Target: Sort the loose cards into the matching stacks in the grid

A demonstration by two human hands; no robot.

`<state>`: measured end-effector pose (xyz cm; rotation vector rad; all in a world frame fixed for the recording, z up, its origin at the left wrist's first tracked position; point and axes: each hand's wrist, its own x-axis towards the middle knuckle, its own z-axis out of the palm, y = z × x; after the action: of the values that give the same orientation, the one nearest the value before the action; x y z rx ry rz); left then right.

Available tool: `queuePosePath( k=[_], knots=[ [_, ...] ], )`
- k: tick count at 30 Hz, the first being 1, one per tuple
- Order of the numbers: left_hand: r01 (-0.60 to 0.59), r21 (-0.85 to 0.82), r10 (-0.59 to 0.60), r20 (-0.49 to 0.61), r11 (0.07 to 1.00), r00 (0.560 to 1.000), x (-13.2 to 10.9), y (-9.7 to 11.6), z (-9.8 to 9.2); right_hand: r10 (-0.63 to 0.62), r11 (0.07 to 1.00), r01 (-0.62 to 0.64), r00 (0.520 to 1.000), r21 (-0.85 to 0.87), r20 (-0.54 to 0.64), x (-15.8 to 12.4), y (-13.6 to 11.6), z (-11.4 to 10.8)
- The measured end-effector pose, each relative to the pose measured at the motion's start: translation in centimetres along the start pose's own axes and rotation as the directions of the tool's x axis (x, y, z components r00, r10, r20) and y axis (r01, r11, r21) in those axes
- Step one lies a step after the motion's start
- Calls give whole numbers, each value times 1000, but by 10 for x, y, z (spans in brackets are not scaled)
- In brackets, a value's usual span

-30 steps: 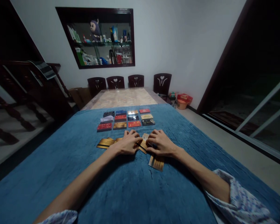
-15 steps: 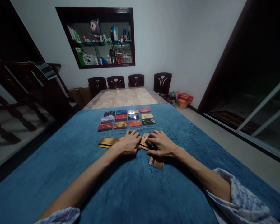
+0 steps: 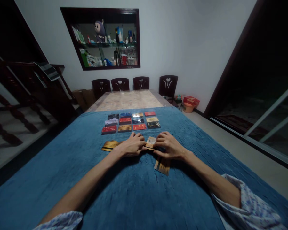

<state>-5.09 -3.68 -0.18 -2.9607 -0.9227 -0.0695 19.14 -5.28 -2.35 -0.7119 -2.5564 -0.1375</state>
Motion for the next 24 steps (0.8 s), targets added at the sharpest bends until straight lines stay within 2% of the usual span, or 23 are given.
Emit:
queuePosePath(
  k=[4, 11, 16, 24],
  knots=[
    [-7, -78, 6, -4, 997, 1000, 0, -5, 0, -58, 998, 54, 992, -36, -110, -1, 5, 3],
    [20, -187, -26, -32, 982, 999, 3, -12, 3, -73, 993, 44, 958, -112, -278, -4, 14, 9],
    [23, -224, -42, -82, 974, 996, 5, -14, 7, 11, 994, -42, 958, -102, -287, -7, 17, 14],
    [18, -276, -84, -229, 961, 970, 6, -12, 14, 178, 978, -198, 959, -72, -220, -6, 16, 17]
  ],
)
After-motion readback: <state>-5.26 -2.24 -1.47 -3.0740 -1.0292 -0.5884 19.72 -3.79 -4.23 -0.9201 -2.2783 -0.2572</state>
